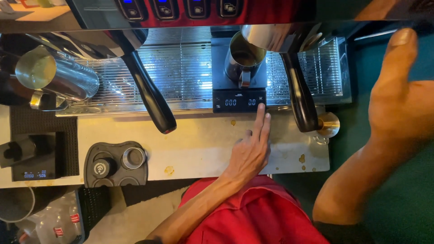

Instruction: Preparing espresso shots by grinding beans, weighing grounds, tamping, and operating an espresso machine.

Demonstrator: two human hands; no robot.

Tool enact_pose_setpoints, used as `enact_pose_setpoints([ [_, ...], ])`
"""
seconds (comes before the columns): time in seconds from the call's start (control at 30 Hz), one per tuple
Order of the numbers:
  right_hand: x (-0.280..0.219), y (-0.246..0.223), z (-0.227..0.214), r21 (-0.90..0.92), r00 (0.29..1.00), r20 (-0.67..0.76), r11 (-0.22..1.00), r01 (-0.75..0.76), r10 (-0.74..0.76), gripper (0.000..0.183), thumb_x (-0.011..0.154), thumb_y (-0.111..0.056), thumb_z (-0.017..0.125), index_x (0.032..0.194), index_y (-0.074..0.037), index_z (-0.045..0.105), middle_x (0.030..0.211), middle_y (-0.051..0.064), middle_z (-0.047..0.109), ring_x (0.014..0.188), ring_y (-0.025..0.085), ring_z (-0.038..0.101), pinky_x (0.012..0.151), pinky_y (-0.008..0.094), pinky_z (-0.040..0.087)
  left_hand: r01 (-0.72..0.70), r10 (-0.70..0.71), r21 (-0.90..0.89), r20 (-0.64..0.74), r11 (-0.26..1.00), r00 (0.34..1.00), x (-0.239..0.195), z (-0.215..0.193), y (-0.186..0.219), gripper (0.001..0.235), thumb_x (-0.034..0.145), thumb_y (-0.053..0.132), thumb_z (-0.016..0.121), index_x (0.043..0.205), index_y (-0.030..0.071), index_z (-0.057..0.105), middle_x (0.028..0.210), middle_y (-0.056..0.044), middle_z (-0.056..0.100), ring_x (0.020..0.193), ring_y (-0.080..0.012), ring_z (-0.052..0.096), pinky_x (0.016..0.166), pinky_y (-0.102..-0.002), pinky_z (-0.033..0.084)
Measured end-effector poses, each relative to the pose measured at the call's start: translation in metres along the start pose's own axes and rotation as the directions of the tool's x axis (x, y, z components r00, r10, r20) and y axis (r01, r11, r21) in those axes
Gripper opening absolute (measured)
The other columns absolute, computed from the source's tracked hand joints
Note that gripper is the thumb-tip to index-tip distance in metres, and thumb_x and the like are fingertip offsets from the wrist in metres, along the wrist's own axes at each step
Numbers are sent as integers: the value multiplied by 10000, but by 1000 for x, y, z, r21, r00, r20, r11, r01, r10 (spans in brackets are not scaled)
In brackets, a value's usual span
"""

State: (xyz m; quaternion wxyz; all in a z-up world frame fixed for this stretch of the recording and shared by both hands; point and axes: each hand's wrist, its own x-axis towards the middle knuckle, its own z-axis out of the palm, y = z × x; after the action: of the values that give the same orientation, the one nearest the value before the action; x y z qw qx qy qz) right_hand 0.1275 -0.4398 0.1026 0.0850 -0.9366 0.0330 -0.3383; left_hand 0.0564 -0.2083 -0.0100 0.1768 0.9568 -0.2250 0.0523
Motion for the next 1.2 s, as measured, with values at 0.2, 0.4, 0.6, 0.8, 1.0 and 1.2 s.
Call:
enact_pose_setpoints([
  [0.2,0,-2,-1,59,995,71,996,-69,65,349,1504,-183,657,1204,-5,659,837,68,522,597,154,409,504,273,291,-14,15,-74,15,997,1000,-3,1,1,751,1021,269,637,1623,-16,291,1737,-213,150,763,-235,660,436,-261,396],
  [0.4,2,-4,0,13,997,61,999,-53,52,371,1507,-189,667,1184,-7,655,827,64,511,585,153,392,485,272,266,24,-24,14,0,1000,1000,10,-1,5,770,996,330,669,1619,13,344,1718,-255,157,719,-200,655,437,-258,431],
  [0.6,-1,-2,-1,76,992,83,992,-99,92,374,1509,-165,665,1172,-3,664,834,69,565,579,130,430,463,250,272,21,-19,68,-29,997,999,17,-7,3,643,1029,234,564,1611,25,388,1703,-273,203,484,-66,418,403,-236,288],
  [0.8,-4,1,1,-5,992,106,998,-64,64,403,1534,-213,647,1176,-26,662,833,43,535,593,134,412,496,259,274,-16,16,-47,5,999,1000,15,-13,8,732,1002,299,672,1607,29,362,1722,-215,210,548,-149,561,395,-250,324],
  [1.0,-5,8,-1,-63,996,67,996,66,-62,333,1523,-141,676,1228,12,696,862,67,583,607,136,452,495,249,306,40,-28,158,-73,987,997,20,-10,1,682,1018,318,632,1593,24,413,1696,-221,289,551,-117,557,408,-247,303],
  [1.2,-7,25,3,-377,967,73,891,253,-244,272,1521,-244,695,1297,-94,733,835,-32,571,593,59,466,496,185,345,-21,22,-46,35,999,999,11,-16,7,669,1038,225,580,1620,20,322,1713,-230,234,505,-104,474,384,-229,333],
])
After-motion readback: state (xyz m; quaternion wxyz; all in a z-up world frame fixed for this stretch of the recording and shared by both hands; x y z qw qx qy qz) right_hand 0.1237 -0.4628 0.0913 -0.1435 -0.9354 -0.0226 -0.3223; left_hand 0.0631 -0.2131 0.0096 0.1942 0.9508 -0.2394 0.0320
